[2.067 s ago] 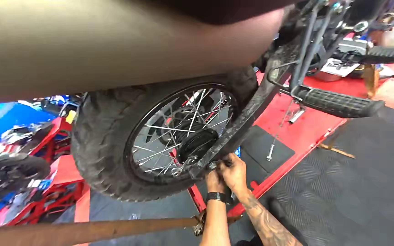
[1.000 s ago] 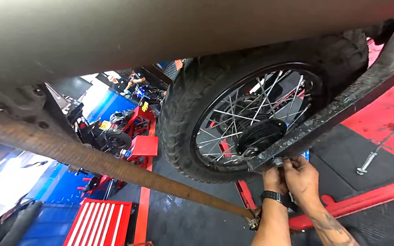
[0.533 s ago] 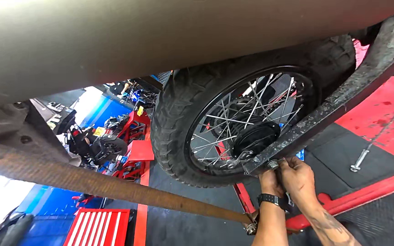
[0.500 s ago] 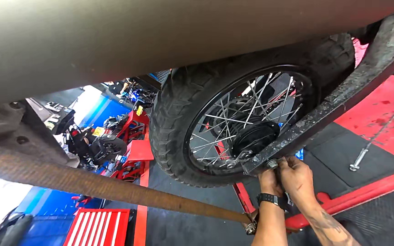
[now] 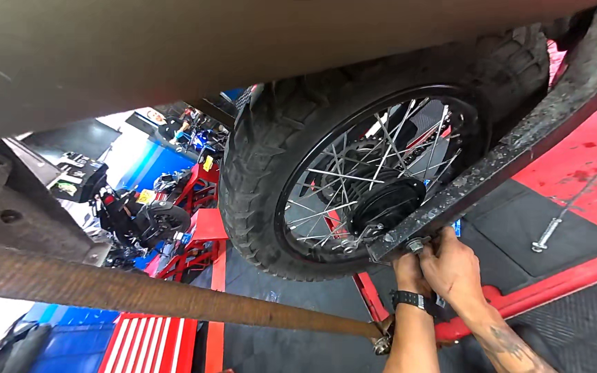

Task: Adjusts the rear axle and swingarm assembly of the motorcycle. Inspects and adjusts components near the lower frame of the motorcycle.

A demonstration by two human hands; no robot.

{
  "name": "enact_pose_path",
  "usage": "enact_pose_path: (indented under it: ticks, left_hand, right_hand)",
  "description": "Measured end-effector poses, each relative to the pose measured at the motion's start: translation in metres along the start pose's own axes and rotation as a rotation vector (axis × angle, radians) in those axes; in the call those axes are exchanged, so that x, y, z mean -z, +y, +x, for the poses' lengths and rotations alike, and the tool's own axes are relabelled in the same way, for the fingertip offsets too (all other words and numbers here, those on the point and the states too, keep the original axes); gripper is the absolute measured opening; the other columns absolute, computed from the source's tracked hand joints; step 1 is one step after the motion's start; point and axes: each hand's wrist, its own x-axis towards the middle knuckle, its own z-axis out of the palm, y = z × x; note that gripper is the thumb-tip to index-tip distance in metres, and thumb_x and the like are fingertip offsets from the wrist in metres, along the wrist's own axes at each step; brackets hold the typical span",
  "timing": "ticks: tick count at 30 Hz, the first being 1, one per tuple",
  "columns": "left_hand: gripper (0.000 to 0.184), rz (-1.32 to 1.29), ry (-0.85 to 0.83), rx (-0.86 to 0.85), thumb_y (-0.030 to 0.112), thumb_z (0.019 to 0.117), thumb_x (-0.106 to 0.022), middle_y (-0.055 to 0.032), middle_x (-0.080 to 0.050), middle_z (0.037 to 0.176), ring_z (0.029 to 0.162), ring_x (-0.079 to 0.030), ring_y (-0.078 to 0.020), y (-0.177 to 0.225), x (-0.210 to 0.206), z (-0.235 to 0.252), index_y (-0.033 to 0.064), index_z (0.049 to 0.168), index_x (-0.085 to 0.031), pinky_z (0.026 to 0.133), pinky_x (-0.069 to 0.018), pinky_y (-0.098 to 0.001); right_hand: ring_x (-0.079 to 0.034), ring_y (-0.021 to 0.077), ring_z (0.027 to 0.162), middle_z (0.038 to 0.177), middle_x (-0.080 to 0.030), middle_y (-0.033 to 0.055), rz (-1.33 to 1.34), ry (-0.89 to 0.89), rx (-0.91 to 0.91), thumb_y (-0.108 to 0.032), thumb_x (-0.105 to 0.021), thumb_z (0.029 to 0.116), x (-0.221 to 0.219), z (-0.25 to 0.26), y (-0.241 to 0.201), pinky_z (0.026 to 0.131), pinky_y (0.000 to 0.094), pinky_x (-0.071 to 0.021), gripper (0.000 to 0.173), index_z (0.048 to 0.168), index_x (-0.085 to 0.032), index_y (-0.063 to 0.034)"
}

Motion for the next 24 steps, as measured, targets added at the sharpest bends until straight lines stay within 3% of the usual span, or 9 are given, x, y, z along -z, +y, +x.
enact_pose_path:
  ticks: [5,11,15,17,19,22,24]
  left_hand:
    - [0.012,0.095,0.015,-0.032,0.004,0.1009,-0.055,-0.012,-0.064,0.087,0.076,-0.061,-0.0183,-0.003,0.002,-0.002,-0.0021,0.106,-0.064,0.07,-0.0543,-0.0353]
    - [0.011,0.083,0.028,0.02,0.005,0.1008,-0.055,-0.0127,-0.063,0.083,0.072,-0.061,-0.0198,-0.007,0.001,0.007,-0.0024,0.1,-0.064,0.066,-0.0546,-0.037]
    - [0.016,0.086,0.012,0.001,0.005,0.1026,-0.053,-0.0169,-0.066,0.098,0.087,-0.063,-0.0239,-0.012,0.002,0.015,-0.0041,0.111,-0.064,0.078,-0.0555,-0.0421]
    - [0.016,0.047,0.011,-0.002,0.007,0.1031,-0.054,-0.0158,-0.067,0.095,0.084,-0.064,-0.0231,-0.012,0.002,0.016,-0.003,0.11,-0.064,0.076,-0.0562,-0.0416]
    - [0.014,0.037,0.015,0.003,0.009,0.103,-0.055,-0.0135,-0.066,0.09,0.079,-0.063,-0.0209,-0.009,0.0,0.011,-0.0016,0.107,-0.064,0.072,-0.0557,-0.0393]
    - [0.015,0.07,0.005,-0.024,0.007,0.1033,-0.054,-0.0151,-0.066,0.092,0.082,-0.063,-0.0222,-0.009,-0.002,0.011,-0.0037,0.107,-0.064,0.075,-0.0557,-0.0401]
    - [0.015,0.069,-0.003,-0.031,0.006,0.1034,-0.054,-0.0155,-0.066,0.095,0.085,-0.063,-0.0222,-0.01,-0.002,0.011,-0.0039,0.11,-0.064,0.077,-0.0558,-0.0402]
  right_hand:
    - [-0.069,0.0421,0.088,0.094,-0.07,0.0199,-0.146,-0.162,0.043,-0.018,-0.069,0.0902,0.001,0.007,0.006,0.072,0.0645,-0.0528,0.021,0.106,-0.067,-0.0034]
    - [-0.069,0.0429,0.091,0.113,-0.068,0.0193,-0.219,-0.147,0.117,-0.014,-0.074,0.0846,0.005,0.01,0.009,0.072,0.0644,-0.0544,0.035,0.117,-0.065,-0.003]
    - [-0.069,0.0427,0.092,0.113,-0.068,0.0192,-0.275,-0.183,0.108,-0.015,-0.075,0.0841,0.006,0.019,0.018,0.072,0.0642,-0.0546,0.031,0.113,-0.07,-0.0052]
    - [-0.068,0.0441,0.093,0.115,-0.066,0.0209,-0.257,-0.141,0.133,-0.011,-0.076,0.081,0.009,0.018,0.016,0.071,0.065,-0.0545,0.039,0.118,-0.066,-0.0026]
    - [-0.07,0.0414,0.092,0.111,-0.068,0.0184,-0.259,-0.188,0.145,-0.016,-0.075,0.0845,0.008,0.016,0.012,0.072,0.0633,-0.0552,0.035,0.117,-0.067,-0.0055]
    - [-0.069,0.0388,0.098,0.108,-0.071,0.0152,-0.303,-0.336,0.091,-0.022,-0.069,0.0905,0.013,0.025,0.017,0.078,0.063,-0.0541,0.027,0.115,-0.071,-0.0119]
    - [-0.069,0.0411,0.095,0.107,-0.071,0.0178,-0.28,-0.267,0.103,-0.018,-0.071,0.0867,0.018,0.026,0.02,0.075,0.0652,-0.0537,0.031,0.117,-0.069,-0.0088]
